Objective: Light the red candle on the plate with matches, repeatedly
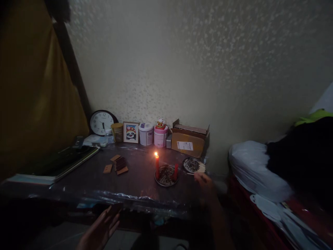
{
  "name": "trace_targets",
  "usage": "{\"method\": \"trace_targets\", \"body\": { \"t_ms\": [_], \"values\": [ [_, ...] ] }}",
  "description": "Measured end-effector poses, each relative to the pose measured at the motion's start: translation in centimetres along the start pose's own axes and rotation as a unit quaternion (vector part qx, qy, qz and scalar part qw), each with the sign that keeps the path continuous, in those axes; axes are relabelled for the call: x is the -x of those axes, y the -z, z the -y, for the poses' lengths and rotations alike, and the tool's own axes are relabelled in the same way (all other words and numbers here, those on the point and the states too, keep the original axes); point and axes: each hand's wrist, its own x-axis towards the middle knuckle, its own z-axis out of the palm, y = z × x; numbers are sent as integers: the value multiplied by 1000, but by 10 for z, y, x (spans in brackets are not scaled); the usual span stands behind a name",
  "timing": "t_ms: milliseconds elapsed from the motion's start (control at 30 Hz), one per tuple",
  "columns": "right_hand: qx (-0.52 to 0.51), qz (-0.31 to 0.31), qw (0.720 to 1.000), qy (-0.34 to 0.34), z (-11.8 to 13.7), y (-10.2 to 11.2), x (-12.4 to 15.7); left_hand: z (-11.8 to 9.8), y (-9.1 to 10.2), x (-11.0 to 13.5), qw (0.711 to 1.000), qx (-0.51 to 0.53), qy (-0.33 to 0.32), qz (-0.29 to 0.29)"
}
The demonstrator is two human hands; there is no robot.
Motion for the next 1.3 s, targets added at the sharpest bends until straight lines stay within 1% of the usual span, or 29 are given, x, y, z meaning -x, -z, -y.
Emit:
{"method": "trace_targets", "body": {
  "t_ms": [100,233,333,500,633,767,1000,1100,1200,1300],
  "values": [
    [24,-73,997,-18,-24,19,-20,2,2,-3,1000,-1,-4,-11],
    [59,-133,989,-28,-47,36,-43,5,3,-5,1000,4,2,-28],
    [85,-156,984,-29,-56,40,-57,5,3,-4,999,4,0,-39],
    [121,-175,976,-40,-62,31,-75,3,2,-6,1000,-19,10,-22],
    [146,-178,972,-56,-64,24,-85,4,3,-11,999,-23,9,-34],
    [162,-171,970,-58,-64,22,-90,5,4,-13,999,-22,12,-45],
    [175,-127,974,-74,-64,15,-95,3,-1,-10,998,-20,10,-58],
    [178,-116,973,-92,-64,10,-96,2,-2,-10,998,-22,12,-51],
    [174,-117,972,-101,-64,7,-98,2,0,-10,998,-26,16,-48],
    [164,-120,975,-94,-66,3,-100,3,4,-11,998,-22,15,-55]
  ]
}}
